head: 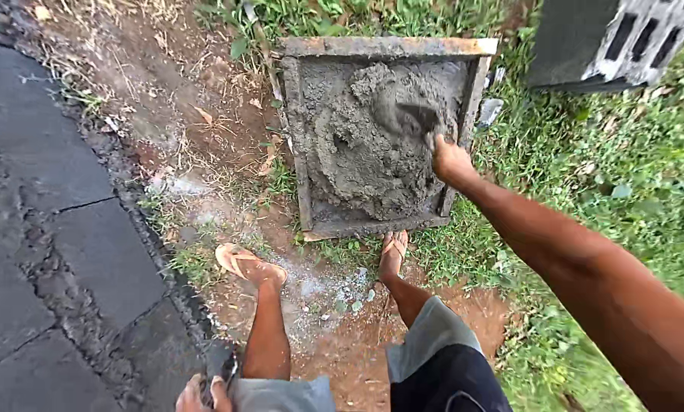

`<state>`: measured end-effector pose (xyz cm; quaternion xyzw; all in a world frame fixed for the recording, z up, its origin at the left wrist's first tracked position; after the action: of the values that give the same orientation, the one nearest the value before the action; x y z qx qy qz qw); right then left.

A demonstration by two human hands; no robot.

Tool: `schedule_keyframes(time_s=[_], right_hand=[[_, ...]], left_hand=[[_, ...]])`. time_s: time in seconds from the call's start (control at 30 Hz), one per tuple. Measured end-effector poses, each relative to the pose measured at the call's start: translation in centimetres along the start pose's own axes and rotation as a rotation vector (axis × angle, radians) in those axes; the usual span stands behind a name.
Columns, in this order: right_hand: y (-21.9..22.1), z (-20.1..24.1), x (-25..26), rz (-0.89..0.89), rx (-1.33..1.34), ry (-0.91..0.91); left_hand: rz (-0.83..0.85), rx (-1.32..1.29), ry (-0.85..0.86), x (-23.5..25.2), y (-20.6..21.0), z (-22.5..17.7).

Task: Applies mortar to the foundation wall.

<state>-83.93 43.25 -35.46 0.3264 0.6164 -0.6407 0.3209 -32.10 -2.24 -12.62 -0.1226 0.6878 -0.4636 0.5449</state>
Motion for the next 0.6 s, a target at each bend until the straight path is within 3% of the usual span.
schedule_keyframes(time_s=[0.13,0.3,0.37,0.43,0.5,0.6], right_hand=[[-2.9,-0.4,-4.2,0.021,-0.250,-0.086],[-9.6,7.8,3.3,-0.133,-0.244,-0.143],[-8.1,12.1,5.4,-0.132,-0.306,-0.218],[-3.7,13.8,4.4,-0.051,-0.377,-0.301],[-1.5,12.5,2.1,0.024,-0.436,-0.335],[-3.0,8.9,-1.0,0.067,-0.535,-0.359]], left_hand=[[0.008,-0.057,-0.034,-0.6,0.3,0.9],[0.057,-0.045,-0.055,-0.6,0.8,0.6],[0.051,-0.033,-0.078,-0.6,0.4,0.1],[0.036,-0.041,-0.084,-0.6,-0.1,0.0],[0.030,-0.071,-0.071,-0.5,0.0,0.1],[0.067,-0.108,-0.060,0.1,0.3,0.5]])
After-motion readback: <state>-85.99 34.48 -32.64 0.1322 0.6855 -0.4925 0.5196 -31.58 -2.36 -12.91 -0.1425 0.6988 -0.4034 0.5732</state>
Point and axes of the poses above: each hand's wrist, its own x-axis towards the middle knuckle, its own y-axis out of the palm, z = x × y, the point moved 8 cm from there along x, towards the middle knuckle, and after that the axes turned 8 degrees about z, right-handed, at the moved point
